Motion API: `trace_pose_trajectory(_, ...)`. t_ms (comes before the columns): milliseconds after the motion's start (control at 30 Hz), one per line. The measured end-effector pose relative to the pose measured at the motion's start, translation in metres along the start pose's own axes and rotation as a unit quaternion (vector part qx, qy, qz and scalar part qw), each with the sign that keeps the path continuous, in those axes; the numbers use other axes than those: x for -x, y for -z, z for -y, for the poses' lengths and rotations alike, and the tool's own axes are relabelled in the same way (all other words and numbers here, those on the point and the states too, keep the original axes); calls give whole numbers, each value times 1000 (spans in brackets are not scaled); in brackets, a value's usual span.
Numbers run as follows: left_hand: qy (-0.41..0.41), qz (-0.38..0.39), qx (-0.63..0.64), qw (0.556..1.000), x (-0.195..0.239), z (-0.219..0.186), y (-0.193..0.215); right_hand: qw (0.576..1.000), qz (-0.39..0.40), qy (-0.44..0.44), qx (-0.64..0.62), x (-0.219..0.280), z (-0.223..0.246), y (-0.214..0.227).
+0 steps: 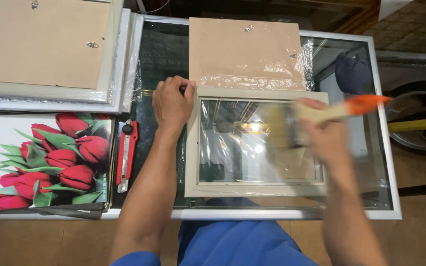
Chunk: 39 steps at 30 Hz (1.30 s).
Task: Clean the glass surface of a picture frame using a brush and a cloth.
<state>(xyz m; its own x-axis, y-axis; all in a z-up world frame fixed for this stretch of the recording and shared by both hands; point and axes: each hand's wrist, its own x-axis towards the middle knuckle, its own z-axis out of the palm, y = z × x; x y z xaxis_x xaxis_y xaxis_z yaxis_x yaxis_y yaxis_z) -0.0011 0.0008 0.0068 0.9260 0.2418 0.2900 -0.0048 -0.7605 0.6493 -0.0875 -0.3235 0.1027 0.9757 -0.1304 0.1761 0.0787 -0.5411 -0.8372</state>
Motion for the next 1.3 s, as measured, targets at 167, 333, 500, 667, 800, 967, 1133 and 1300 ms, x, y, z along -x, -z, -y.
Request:
trace_pose_trajectory(167,-6,3,3,1000,1,-4,2,984,-87,-48,149,16,3,53)
trace_pose_trajectory(333,-13,-6,7,1000,0,-3,2,954,66,-77,282,35,66,-50)
trace_pose_trajectory(500,-11,-6,5,1000,0,1,-1,960,222,100,-140,83,108,-106)
trace_pose_trajectory(667,-8,-2,12,1000,2,0,3,976,141,-2,-169,58,21,-54)
trace_pose_trajectory(800,-16,-29,11,999,3,-18,14,989,-4,-131,-75,30,-31,43)
trace_pose_trajectory(967,-18,-21,13,1000,2,-17,14,990,-75,-87,81,24,-25,82)
trace_pose_trajectory(1133,-18,-15,17,1000,8,-13,10,998,-25,-42,37,26,8,50)
trace_pose_trajectory(1300,-39,-12,-3,999,1,10,-6,986,-6,49,160,28,7,10)
